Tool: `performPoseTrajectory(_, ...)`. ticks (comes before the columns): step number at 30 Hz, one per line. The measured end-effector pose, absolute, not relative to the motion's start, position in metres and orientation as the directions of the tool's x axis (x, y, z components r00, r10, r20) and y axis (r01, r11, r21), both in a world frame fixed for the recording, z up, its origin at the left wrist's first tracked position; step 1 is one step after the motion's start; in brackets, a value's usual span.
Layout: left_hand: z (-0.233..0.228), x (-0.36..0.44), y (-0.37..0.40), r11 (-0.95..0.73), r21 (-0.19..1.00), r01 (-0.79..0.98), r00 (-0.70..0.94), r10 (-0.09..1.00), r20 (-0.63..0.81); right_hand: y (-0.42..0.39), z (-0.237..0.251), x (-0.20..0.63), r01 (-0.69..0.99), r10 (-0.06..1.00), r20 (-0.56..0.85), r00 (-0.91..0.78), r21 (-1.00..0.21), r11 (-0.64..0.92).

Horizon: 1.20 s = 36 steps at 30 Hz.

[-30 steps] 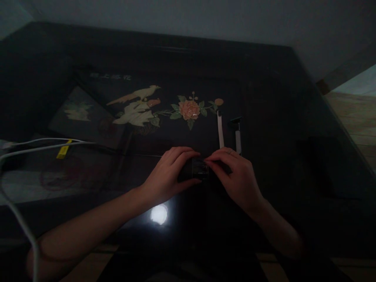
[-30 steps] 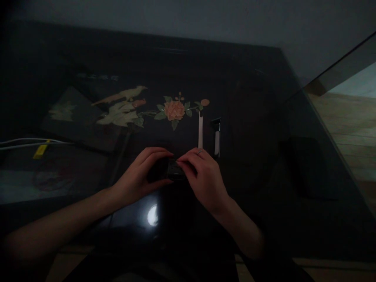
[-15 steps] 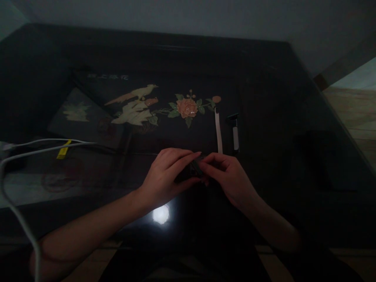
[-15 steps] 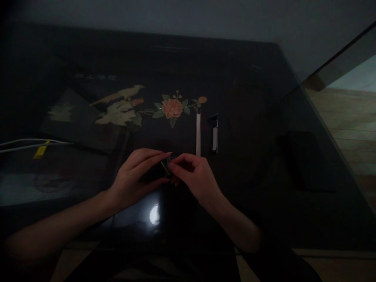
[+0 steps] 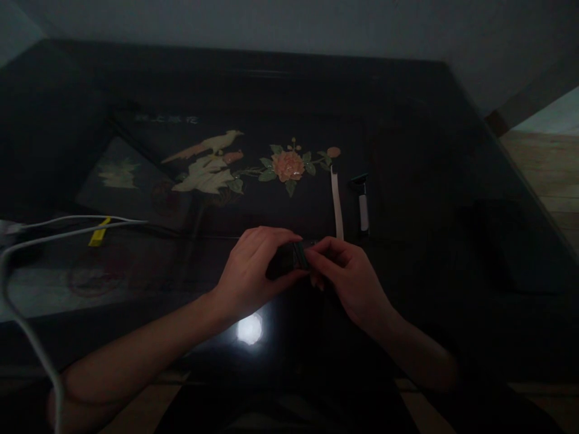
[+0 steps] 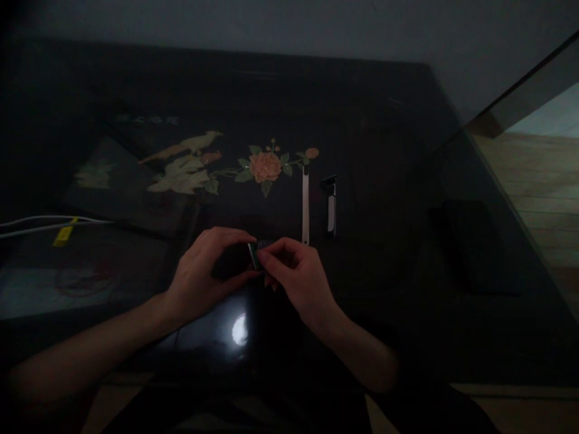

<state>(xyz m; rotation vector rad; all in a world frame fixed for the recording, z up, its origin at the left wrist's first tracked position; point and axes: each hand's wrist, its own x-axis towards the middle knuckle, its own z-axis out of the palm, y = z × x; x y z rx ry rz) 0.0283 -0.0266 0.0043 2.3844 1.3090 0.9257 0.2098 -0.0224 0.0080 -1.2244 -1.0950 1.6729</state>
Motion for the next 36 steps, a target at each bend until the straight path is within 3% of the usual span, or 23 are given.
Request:
performPoseTrajectory(2,0.007,0.028,-0.026,-0.529,0.57,0.628,0.374,0.848,0.374,-0.023,0.01,0.211,-0.056,0.934,-0.268,-0.236,-0.956,-0.288)
performPoseTrajectory(5,0.013,0.03,-0.025,-0.406,0.758,0.511,0.322,0.908,0.269,-0.024,0.016,0.214,0.053,0.958,-0.168,-0.233,-0.986,-0.16)
performPoseTrajectory(9,0.017,0.033,-0.026,-0.039,0.989,0.144,0.308,0.951,-0.007,-0.024,0.023,0.22,0.202,0.974,0.063,-0.217,-0.973,0.108)
performPoseTrajectory(11,0.015,0.035,-0.03,0.173,0.984,-0.052,0.356,0.923,-0.144,-0.024,0.025,0.224,0.261,0.956,0.194,-0.219,-0.933,0.249)
performPoseTrajectory(15,0.01,0.036,-0.037,0.49,0.826,-0.277,0.482,0.815,-0.322,-0.022,0.026,0.228,0.356,0.906,0.333,-0.262,-0.839,0.411)
performPoseTrajectory(21,0.01,0.036,-0.038,0.599,0.717,-0.355,0.557,0.752,-0.353,-0.019,0.029,0.231,0.382,0.909,0.303,-0.286,-0.834,0.399)
performPoseTrajectory(25,0.009,0.038,-0.038,0.602,0.717,-0.351,0.57,0.745,-0.347,-0.02,0.029,0.232,0.384,0.915,0.264,-0.306,-0.845,0.373)
performPoseTrajectory(28,0.012,0.038,-0.036,0.516,0.821,-0.244,0.543,0.774,-0.325,-0.019,0.028,0.232,0.387,0.923,0.246,-0.296,-0.853,0.351)
performPoseTrajectory(30,0.015,0.034,-0.031,0.336,0.939,-0.074,0.479,0.838,-0.262,-0.017,0.027,0.233,0.398,0.932,0.24,-0.272,-0.854,0.336)
performPoseTrajectory(32,0.017,0.029,-0.025,0.031,0.978,0.207,0.371,0.922,-0.108,-0.013,0.025,0.235,0.429,0.943,0.241,-0.231,-0.844,0.321)
performPoseTrajectory(34,0.017,0.024,-0.02,-0.242,0.865,0.439,0.308,0.945,0.108,-0.009,0.023,0.237,0.479,0.949,0.254,-0.186,-0.82,0.314)
performPoseTrajectory(36,0.014,0.021,-0.016,-0.357,0.762,0.541,0.304,0.927,0.218,-0.006,0.022,0.24,0.531,0.946,0.284,-0.154,-0.784,0.321)
